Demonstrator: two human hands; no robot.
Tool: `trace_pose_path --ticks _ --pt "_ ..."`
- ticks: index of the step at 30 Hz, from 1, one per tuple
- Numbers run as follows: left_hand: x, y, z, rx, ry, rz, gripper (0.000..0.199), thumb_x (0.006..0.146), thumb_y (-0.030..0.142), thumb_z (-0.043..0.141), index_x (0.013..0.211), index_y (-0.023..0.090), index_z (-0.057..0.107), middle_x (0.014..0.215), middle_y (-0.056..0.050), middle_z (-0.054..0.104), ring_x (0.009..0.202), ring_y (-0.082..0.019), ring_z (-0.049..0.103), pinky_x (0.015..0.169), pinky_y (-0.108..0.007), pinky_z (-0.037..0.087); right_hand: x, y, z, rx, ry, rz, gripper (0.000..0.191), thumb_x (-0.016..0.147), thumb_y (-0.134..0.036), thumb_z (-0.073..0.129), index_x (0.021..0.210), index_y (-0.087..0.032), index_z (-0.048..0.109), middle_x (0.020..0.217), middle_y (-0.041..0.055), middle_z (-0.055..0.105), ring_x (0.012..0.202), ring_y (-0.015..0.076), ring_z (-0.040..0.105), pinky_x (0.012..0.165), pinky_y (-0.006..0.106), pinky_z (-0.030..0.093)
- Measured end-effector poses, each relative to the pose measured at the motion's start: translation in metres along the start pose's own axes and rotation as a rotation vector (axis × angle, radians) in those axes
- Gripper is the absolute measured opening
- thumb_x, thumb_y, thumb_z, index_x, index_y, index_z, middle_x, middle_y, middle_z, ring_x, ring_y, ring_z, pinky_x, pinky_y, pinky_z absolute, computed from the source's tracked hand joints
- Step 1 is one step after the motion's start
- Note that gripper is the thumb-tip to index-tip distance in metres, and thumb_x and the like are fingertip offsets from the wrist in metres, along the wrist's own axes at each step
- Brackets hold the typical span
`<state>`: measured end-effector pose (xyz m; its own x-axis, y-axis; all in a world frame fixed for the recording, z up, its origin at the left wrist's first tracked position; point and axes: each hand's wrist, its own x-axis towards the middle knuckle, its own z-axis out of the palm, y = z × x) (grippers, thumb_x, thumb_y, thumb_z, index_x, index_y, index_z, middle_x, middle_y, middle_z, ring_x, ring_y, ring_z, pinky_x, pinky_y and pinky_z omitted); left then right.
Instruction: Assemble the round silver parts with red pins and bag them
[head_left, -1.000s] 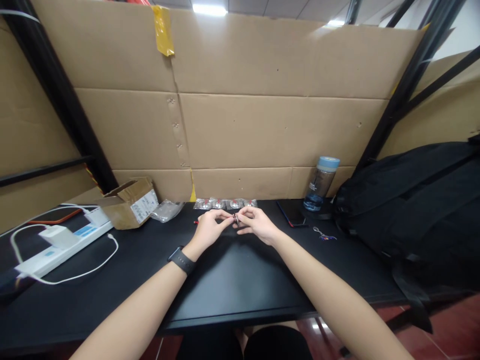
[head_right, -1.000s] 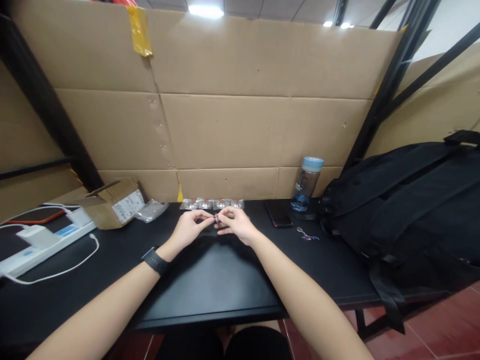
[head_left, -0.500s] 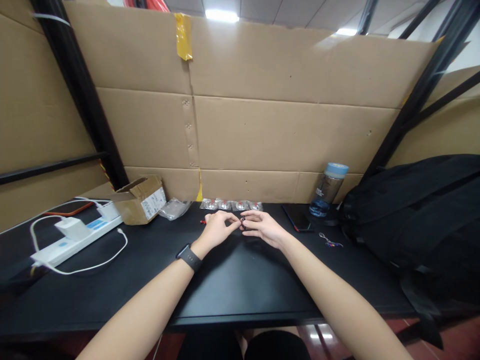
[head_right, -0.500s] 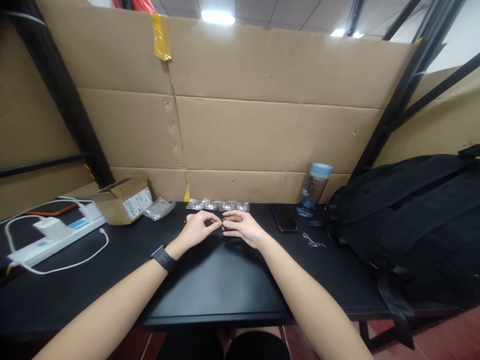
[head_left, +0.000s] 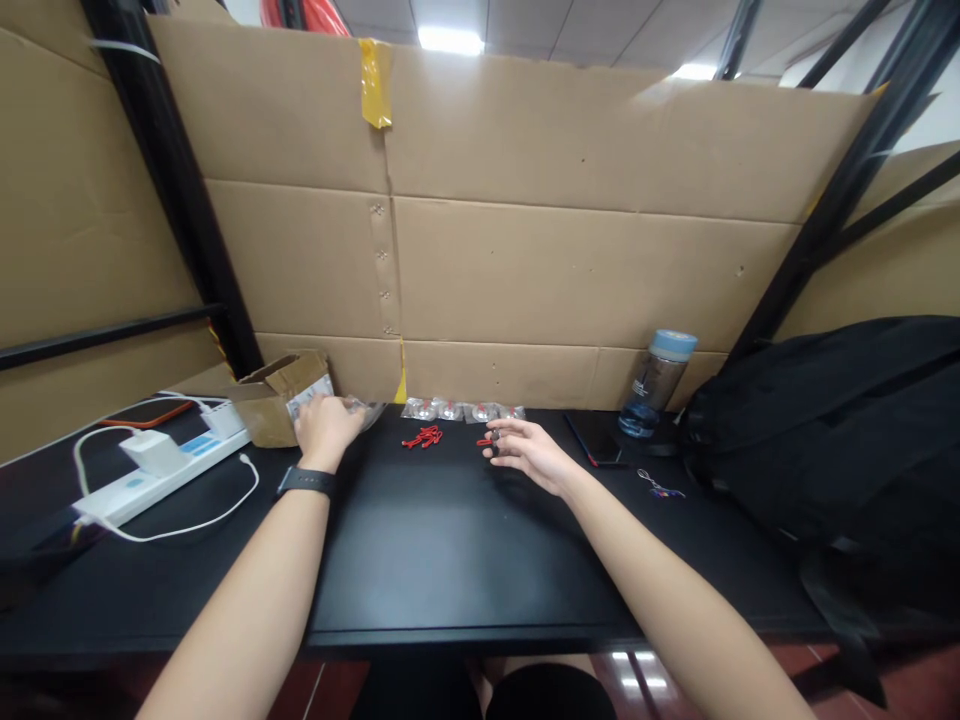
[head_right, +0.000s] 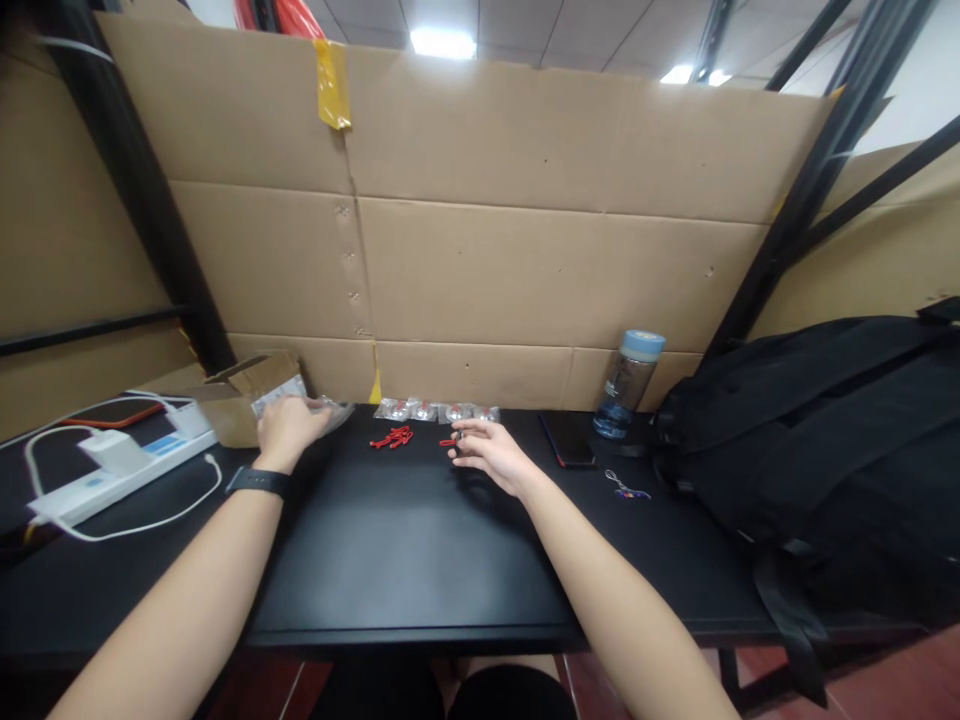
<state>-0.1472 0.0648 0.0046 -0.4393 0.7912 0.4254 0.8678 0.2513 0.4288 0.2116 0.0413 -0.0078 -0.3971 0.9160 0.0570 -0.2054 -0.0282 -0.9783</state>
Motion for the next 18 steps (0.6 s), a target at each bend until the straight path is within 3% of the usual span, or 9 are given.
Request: trace_pose_path --ticks 3,6,10,13,15,18 --pt "0.000 -0.002 -0.002 0.031 -0.021 -0.047 0.030 0.079 0.037 0.060 0.089 0.017 0.078 0.102 -0.020 0.074 0.098 -0.040 0.063 0.082 -0.047 0.049 0.000 -0.001 0.001 -0.007 0.006 0.006 0.036 0.076 -0.016 0.075 0.111 -0.017 0.069 0.102 0.0087 0.071 0.087 0.0196 0.075 0.085 0.036 0.062" --pt "0.000 -0.002 -0.011 0.041 0.055 -0.067 0.030 0.081 0.036 0.057 0.091 0.017 0.078 0.100 -0.020 0.074 0.098 -0.039 0.064 0.081 -0.046 0.048 -0.001 -0.003 0.003 -0.012 0.024 0.013 0.036 0.076 -0.014 0.073 0.112 -0.016 0.070 0.095 0.0076 0.071 0.086 0.0196 0.075 0.083 0.035 0.063" --pt "-0.003 0.005 -0.028 -0.035 0.313 0.000 0.032 0.088 0.036 0.052 0.099 0.018 0.076 0.112 -0.016 0.072 0.108 -0.037 0.062 0.090 -0.048 0.044 0.001 -0.007 0.002 -0.016 0.072 -0.029 0.036 0.075 -0.016 0.075 0.111 -0.017 0.071 0.104 0.0097 0.072 0.085 0.0186 0.074 0.081 0.035 0.063" --pt "-0.015 0.029 -0.034 -0.187 0.476 0.150 0.030 0.094 0.037 0.049 0.103 0.019 0.071 0.113 -0.012 0.071 0.112 -0.032 0.061 0.100 -0.046 0.040 0.005 -0.011 -0.002 -0.012 0.178 -0.128 0.036 0.075 -0.018 0.076 0.110 -0.018 0.071 0.105 0.0090 0.072 0.086 0.0182 0.073 0.081 0.034 0.064" --pt "-0.030 0.052 -0.031 -0.330 0.398 0.307 0.026 0.094 0.037 0.050 0.101 0.019 0.067 0.105 -0.009 0.072 0.102 -0.027 0.065 0.096 -0.038 0.043 0.007 -0.015 -0.007 -0.031 0.278 -0.201 0.036 0.075 -0.019 0.075 0.110 -0.019 0.071 0.103 0.0080 0.071 0.087 0.0181 0.073 0.080 0.033 0.064" --pt "-0.064 0.089 -0.011 -0.406 0.025 0.664 0.019 0.094 0.034 0.052 0.091 0.022 0.066 0.096 -0.005 0.073 0.091 -0.023 0.067 0.092 -0.034 0.044 0.008 -0.021 -0.017 -0.108 0.382 -0.262 0.038 0.072 -0.019 0.074 0.110 -0.020 0.072 0.108 0.0077 0.069 0.087 0.0176 0.071 0.076 0.032 0.064"
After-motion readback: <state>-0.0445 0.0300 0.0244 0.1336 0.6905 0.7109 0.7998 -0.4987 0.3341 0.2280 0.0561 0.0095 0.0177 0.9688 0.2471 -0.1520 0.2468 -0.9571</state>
